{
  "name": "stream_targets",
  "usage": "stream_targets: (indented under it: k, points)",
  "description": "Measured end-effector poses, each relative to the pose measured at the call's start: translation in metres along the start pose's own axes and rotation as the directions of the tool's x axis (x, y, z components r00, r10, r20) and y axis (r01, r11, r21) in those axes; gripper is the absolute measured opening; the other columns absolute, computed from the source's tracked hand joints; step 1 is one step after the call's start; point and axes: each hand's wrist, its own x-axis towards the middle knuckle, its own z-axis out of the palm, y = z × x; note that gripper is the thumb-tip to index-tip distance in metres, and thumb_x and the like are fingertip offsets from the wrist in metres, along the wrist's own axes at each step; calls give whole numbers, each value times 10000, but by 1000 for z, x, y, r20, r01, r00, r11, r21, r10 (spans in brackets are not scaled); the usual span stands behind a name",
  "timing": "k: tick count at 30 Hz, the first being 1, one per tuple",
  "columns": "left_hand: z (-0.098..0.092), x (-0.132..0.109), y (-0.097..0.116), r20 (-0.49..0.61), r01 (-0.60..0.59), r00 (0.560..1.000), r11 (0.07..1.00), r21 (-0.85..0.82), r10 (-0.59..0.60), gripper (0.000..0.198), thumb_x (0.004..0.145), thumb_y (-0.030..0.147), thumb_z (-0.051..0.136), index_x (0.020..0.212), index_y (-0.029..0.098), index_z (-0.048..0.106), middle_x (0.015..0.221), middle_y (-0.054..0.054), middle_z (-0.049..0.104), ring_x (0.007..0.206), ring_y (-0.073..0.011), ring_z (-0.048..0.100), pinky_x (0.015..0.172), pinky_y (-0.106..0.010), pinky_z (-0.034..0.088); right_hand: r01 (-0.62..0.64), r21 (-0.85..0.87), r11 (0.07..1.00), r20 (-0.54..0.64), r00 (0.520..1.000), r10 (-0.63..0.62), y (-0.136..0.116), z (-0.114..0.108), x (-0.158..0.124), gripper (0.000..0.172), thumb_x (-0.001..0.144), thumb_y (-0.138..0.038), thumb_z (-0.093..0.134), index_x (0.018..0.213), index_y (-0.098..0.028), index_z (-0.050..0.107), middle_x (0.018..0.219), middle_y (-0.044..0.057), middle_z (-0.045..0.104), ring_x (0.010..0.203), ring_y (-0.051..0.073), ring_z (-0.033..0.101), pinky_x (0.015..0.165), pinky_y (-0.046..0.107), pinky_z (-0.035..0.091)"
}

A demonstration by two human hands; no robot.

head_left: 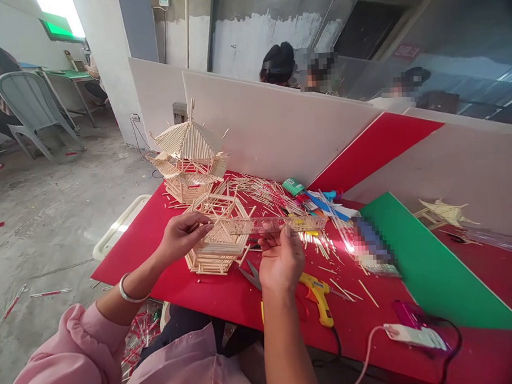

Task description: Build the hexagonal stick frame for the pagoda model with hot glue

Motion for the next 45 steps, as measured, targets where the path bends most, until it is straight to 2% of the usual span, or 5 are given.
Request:
stream_targets:
  k: [14,24,30,35,45]
  points:
    - [1,-2,-5,6,-22,1000,999,33,22,220,837,382,697,795,166,708,709,-42,662,500,-78,383,472,-243,330,99,-45,994,-83,991,-102,-1,0,7,324,767,-477,743,890,-212,603,855,6,745,645,103,677,477,177,481]
    - [-11,-37,0,-132,30,989,786,617,66,433,768,444,771,1139,240,679,1117,-65,657,512,-61,411,502,-239,398,-3,15,1000,-10,1000,3,-2,1,38,374,697,-459,801,903,-221,598,837,-18,739,707,104,687,556,188,499]
    - [-33,-33,-26,-320,111,942,806,582,102,291,800,336,760,1057,216,696,1060,-48,634,502,-45,377,518,-242,394,-98,68,993,147,985,87,5,12,43,360,668,-450,829,826,-225,598,797,-23,733,774,121,698,736,267,549]
    - [-22,-31,-6,-451,10,854,859,511,258,86,848,267,703,913,214,725,918,-21,664,505,-54,396,493,-238,364,-123,59,991,194,975,110,15,22,32,356,685,-476,814,821,-222,606,808,-17,739,738,117,691,717,268,552]
    - [25,-5,22,-215,118,970,993,11,-113,324,882,459,630,815,169,759,733,-49,713,654,-140,596,515,-231,443,-150,42,988,237,962,136,17,26,28,381,659,-471,832,809,-212,597,746,-34,722,643,100,662,634,237,538]
